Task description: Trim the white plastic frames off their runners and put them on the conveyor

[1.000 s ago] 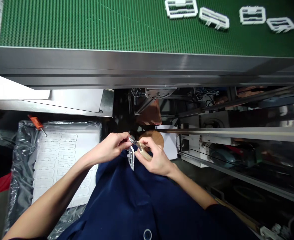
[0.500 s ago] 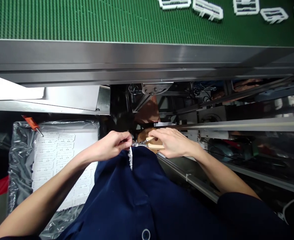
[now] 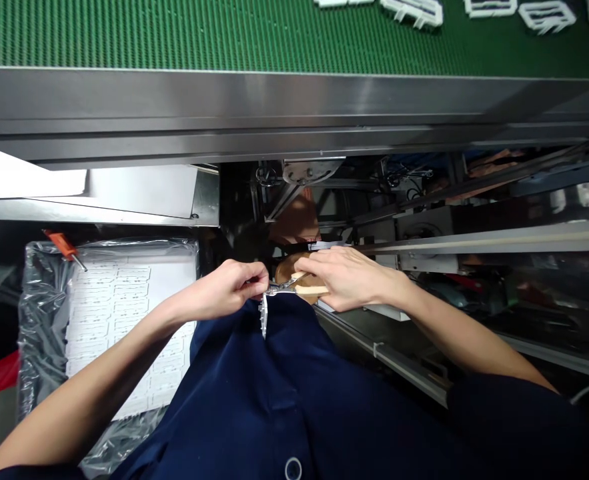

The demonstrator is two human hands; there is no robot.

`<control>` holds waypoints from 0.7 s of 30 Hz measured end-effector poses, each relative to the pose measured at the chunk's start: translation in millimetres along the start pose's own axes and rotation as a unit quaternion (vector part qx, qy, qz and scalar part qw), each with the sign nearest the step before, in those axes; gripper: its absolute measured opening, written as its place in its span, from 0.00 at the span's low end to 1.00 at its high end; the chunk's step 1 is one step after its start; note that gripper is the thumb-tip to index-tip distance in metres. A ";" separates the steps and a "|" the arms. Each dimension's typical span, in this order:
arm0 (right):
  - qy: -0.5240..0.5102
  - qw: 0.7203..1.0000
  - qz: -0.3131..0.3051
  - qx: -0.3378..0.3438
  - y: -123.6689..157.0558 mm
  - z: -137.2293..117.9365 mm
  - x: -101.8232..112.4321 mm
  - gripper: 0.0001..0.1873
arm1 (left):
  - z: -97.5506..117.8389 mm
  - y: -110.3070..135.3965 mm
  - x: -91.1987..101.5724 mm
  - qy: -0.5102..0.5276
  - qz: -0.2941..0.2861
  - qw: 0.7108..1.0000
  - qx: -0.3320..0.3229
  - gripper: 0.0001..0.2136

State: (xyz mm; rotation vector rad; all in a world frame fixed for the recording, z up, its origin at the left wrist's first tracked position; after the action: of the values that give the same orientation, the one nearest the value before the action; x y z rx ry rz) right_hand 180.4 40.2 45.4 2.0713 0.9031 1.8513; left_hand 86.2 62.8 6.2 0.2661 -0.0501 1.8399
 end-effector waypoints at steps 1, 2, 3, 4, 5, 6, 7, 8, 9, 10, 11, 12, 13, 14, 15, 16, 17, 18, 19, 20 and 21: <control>0.010 1.000 -0.003 0.001 -0.3 0.1 1.5 0.15 | 0.0 -0.6 -0.8 -0.001 -0.002 1.000 0.000 0.07; 0.015 1.000 -0.006 0.003 -1.0 0.2 2.7 0.14 | -0.2 -1.1 -1.7 -0.001 -0.004 1.000 0.000 0.07; 0.016 1.000 -0.010 0.005 -2.0 0.4 3.6 0.13 | -0.7 -1.7 -2.7 0.000 -0.005 1.000 0.001 0.07; 0.012 1.000 -0.014 0.009 -3.3 0.6 3.9 0.12 | -1.2 -2.2 -3.6 0.002 -0.005 1.000 0.001 0.07; 0.004 1.000 -0.018 0.013 -4.8 0.9 3.7 0.10 | -1.7 -2.6 -4.4 0.006 -0.004 1.000 0.001 0.07; -0.006 1.000 -0.021 0.017 -6.4 1.5 2.7 0.09 | -2.3 -2.9 -4.9 0.010 -0.003 1.000 0.000 0.07; -0.018 0.999 -0.023 0.019 -8.1 2.8 1.3 0.09 | -3.0 -3.1 -4.9 0.017 0.001 1.000 -0.001 0.07; -0.033 0.999 -0.027 0.018 -9.7 4.7 -1.0 0.08 | -4.1 -3.1 -4.6 0.028 0.006 1.000 -0.001 0.07; -0.050 0.998 -0.030 0.015 -11.0 7.2 -3.6 0.07 | -5.6 -2.9 -4.2 0.044 0.012 0.999 0.002 0.08; -0.070 0.997 -0.032 0.009 -12.0 10.6 -6.4 0.07 | -7.6 -2.5 -3.5 0.064 0.020 0.998 0.007 0.08; -0.093 0.995 -0.032 0.001 -12.6 14.6 -9.2 0.07 | -10.1 -1.9 -2.9 0.088 0.030 0.996 0.013 0.09; -0.119 0.992 -0.032 -0.011 -12.6 19.4 -12.1 0.07 | -12.8 -1.3 -2.1 0.113 0.044 0.992 0.019 0.09; -0.147 0.988 -0.030 -0.025 -12.3 25.1 -14.9 0.07 | -15.8 -0.5 -1.6 0.137 0.060 0.988 0.025 0.09; -0.173 0.984 -0.026 -0.044 -11.4 31.7 -17.9 0.07 | -19.2 0.3 -1.3 0.157 0.080 0.984 0.030 0.10; -0.198 0.978 -0.019 -0.067 -10.0 39.3 -21.4 0.06 | -22.8 1.0 -1.7 0.172 0.101 0.979 0.034 0.10; -0.220 0.971 -0.012 -0.093 -8.1 47.4 -25.7 0.06 | -26.4 1.4 -3.9 0.184 0.120 0.975 0.037 0.11; -0.238 0.964 -0.003 -0.122 -5.4 55.9 -30.7 0.06 | -30.1 1.4 -8.3 0.197 0.133 0.971 0.039 0.11; -0.252 0.956 0.006 -0.152 -2.0 64.2 -36.5 0.07 | -33.9 0.9 -15.0 0.215 0.141 0.965 0.040 0.11; -0.266 0.947 0.013 -0.180 1.9 71.4 -42.9 0.08 | -37.7 -0.3 -22.9 0.240 0.147 0.959 0.040 0.11; -0.281 0.938 0.017 -0.203 6.1 76.8 -49.8 0.09 | -41.7 -1.7 -30.8 0.271 0.154 0.949 0.041 0.12; -0.297 0.929 0.022 -0.221 10.3 80.5 -56.1 0.11 | -46.1 -3.1 -37.6 0.307 0.166 0.936 0.045 0.15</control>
State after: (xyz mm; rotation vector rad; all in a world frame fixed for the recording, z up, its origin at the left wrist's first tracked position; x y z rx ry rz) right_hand 259.3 18.7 -9.8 2.1505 0.2557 1.1628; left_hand 91.7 36.0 -46.8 -0.2831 0.4492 2.1901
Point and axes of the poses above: each hand's wrist, its own y-axis away from the middle knuckle, its own x-axis out of the back of the hand, z = x × y, the point moved 10 cm from there along -y, towards the middle knuckle, and after that the axes turned 12 degrees about -x, right-handed, at the moved point
